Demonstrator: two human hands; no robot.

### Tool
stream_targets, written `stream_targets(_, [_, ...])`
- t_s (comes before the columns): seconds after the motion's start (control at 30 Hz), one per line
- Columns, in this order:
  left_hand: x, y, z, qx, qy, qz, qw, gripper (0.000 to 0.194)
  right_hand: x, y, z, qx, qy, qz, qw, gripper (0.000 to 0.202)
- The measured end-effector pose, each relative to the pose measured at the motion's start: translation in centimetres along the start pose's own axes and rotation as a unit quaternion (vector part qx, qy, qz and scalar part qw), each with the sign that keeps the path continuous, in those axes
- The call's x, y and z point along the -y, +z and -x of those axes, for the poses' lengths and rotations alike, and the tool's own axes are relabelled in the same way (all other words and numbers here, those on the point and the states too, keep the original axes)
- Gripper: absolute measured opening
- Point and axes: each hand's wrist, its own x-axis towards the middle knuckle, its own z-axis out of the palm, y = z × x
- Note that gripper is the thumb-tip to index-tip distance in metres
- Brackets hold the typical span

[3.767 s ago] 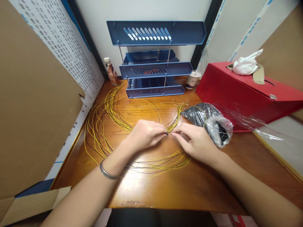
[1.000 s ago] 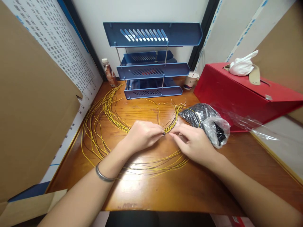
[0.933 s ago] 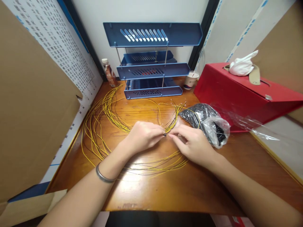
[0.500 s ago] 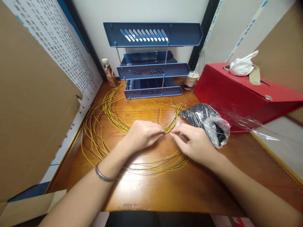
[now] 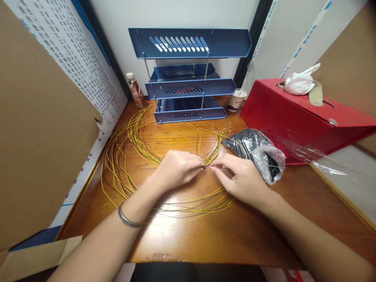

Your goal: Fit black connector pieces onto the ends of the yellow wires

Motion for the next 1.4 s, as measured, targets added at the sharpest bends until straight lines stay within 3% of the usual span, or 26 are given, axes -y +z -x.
stream_targets(0.5, [-0.24, 0.19, -0.06, 0.003, 0.01, 0.007, 1.0, 0.022, 0.25, 0.44, 0.25, 0.018, 0.002, -0.029, 0.999, 0.014])
stream_targets(0.73, [0.19, 0.07, 0.06, -0.016, 0.004, 0.014, 1.0, 0.016, -0.16, -0.33, 0.01, -0.014, -0.013, -0.001, 1.0, 0.012])
stream_targets(1.03, [-0.25, 0.15, -0.04, -0.02, 0.021, 0.007, 1.0, 0.016, 0.18, 0.38, 0.24, 0.021, -0.004, -0.028, 0.999, 0.014])
stream_targets(1.4, [0.12, -0.12, 0.05, -0.021, 0.008, 0.008, 1.0, 0.016, -0.1, -0.46, 0.02, -0.016, -0.031, 0.006, 0.999, 0.012])
